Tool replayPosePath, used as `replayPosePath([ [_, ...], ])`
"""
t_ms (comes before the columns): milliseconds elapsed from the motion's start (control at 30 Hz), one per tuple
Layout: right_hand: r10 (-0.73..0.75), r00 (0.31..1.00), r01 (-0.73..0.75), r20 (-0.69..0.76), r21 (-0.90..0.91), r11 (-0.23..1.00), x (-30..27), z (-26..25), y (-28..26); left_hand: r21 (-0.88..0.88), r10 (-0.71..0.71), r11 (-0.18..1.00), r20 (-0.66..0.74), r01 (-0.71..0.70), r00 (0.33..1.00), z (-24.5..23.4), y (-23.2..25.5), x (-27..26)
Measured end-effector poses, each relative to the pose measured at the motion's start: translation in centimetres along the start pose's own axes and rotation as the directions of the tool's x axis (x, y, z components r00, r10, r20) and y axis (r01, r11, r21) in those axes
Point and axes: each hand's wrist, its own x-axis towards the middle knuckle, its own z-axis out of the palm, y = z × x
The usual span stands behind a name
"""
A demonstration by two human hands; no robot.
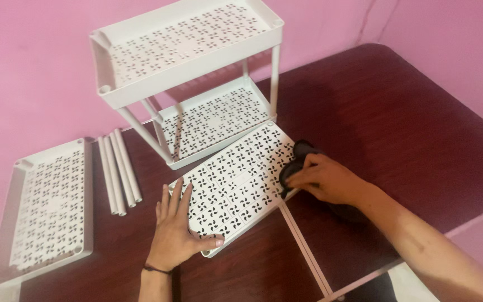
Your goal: The person wipes white perforated plastic shelves with a cloth, then inserts white cylindrical legs into the shelf corners. The person handles multiple shelf trays and leg pieces on a wooden table.
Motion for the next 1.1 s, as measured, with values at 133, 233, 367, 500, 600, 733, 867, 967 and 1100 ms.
replayPosePath([
  [133, 0.376, 0.912, -0.383, -0.166, -0.015, 0.924, -0.1, 4.1, -3.4, 0.012, 0.021, 1.0, -0.024, -0.02, 1.0, 0.7, -0.3, 0.3],
  [233, 0.132, 0.99, -0.137, -0.054, -0.108, 0.985, 1.4, 8.1, -6.9, 0.013, 0.055, 0.998, -0.041, -0.054, 0.998, 0.5, -0.4, 0.2],
  [367, -0.211, 0.923, 0.199, -0.322, -0.072, 0.977, 2.4, 8.8, -9.3, 0.007, 0.084, 0.996, -0.066, -0.084, 0.994, 0.4, -0.1, 0.1],
  [500, 0.293, 0.955, -0.295, -0.033, -0.105, 0.95, 1.8, 4.1, -6.0, 0.018, 0.079, 0.997, -0.062, -0.078, 0.995, 0.3, -0.3, 0.0],
  [600, 0.196, 0.898, -0.313, -0.394, -0.258, 0.914, 0.3, 1.2, -2.8, 0.029, 0.063, 0.998, -0.048, -0.062, 0.997, 0.4, -0.4, 0.0],
  [733, 0.345, 0.854, -0.444, -0.391, -0.199, 0.874, 0.3, 3.0, -3.6, 0.062, 0.088, 0.995, -0.075, -0.083, 0.993, 0.4, 0.0, 0.2],
  [867, 0.019, 0.925, -0.142, -0.38, -0.299, 0.944, 0.7, 7.5, -7.7, 0.072, 0.04, 0.997, -0.041, -0.037, 0.998, 0.3, 0.3, 0.1],
  [967, 0.091, 0.985, -0.136, -0.149, -0.324, 0.936, 0.4, 7.2, -6.9, 0.057, 0.01, 0.998, 0.011, -0.011, 1.0, 0.0, 0.3, 0.2],
  [1100, 0.161, 0.971, -0.233, -0.178, -0.532, 0.814, -1.0, 3.3, -2.4, 0.035, -0.017, 0.999, 0.044, 0.016, 0.999, -0.3, 0.3, -0.1],
])
